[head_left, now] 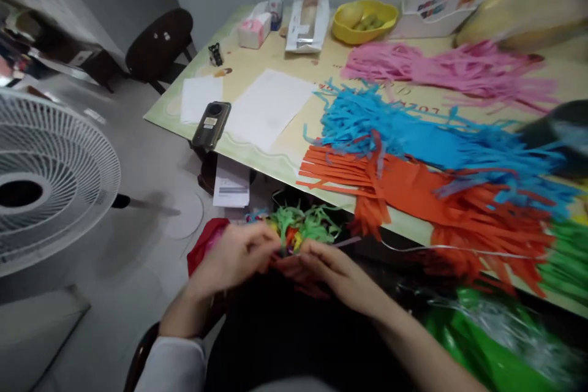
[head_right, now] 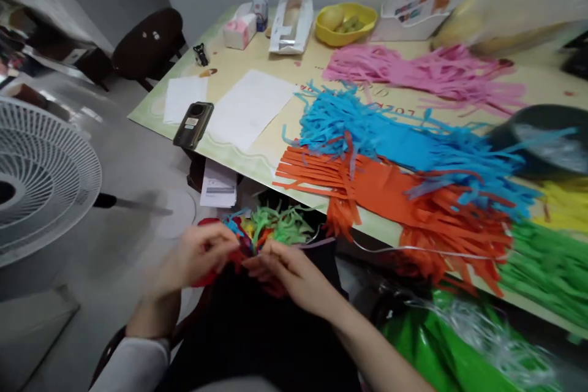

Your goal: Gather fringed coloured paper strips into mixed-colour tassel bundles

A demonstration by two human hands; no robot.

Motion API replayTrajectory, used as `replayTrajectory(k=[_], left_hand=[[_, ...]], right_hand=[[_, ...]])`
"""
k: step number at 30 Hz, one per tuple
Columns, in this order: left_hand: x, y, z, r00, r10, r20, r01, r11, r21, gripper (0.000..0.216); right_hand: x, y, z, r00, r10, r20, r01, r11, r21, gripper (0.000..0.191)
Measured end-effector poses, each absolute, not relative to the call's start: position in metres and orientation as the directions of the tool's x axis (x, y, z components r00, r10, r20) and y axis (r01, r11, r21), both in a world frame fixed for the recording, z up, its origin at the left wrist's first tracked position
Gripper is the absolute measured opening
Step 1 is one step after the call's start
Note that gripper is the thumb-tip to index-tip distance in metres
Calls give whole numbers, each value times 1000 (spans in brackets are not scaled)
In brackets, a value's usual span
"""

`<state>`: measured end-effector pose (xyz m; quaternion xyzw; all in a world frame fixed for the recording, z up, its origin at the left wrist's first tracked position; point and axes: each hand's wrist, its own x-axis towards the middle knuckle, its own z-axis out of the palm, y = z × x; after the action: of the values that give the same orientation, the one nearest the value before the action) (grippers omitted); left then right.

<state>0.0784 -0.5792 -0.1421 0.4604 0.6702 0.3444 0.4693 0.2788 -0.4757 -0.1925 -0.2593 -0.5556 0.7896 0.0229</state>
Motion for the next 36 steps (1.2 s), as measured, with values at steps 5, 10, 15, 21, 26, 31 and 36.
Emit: replayTrajectory(k=[5, 10, 15, 21, 26, 31, 36], left_hand=[[89, -563, -184, 366, 862, -351, 558, 99, 824, 20], [79, -551, -199, 577, 695, -428, 733, -210, 647, 21], [92, -548, -200, 533, 844, -55, 605, -335, 723, 32], [124, -534, -227, 795, 606, 15, 251, -351, 902, 58], [131, -553, -236, 823, 568, -16, 167, -215, 962, 49], [131, -557, -240, 760, 648, -53, 345, -333, 878, 21], [112, -536, -231, 748, 660, -60, 508, -512, 692, 19]], right_hand=[[266, -524, -223, -618, 619, -485, -83, -665, -742, 38], [266, -539, -228, -349, 827, -441, -376, -555, -742, 37], [283, -549, -219, -460, 833, -307, 177, -253, -951, 36], [318, -563, -199, -588, 786, -194, 433, 103, -895, 29], [335, -565, -193, -666, 734, -137, 386, 181, -904, 28], [345, -569, -183, -662, 747, -65, 363, 244, -899, 21], [354, -578, -178, -604, 797, -6, 404, 301, -864, 22]])
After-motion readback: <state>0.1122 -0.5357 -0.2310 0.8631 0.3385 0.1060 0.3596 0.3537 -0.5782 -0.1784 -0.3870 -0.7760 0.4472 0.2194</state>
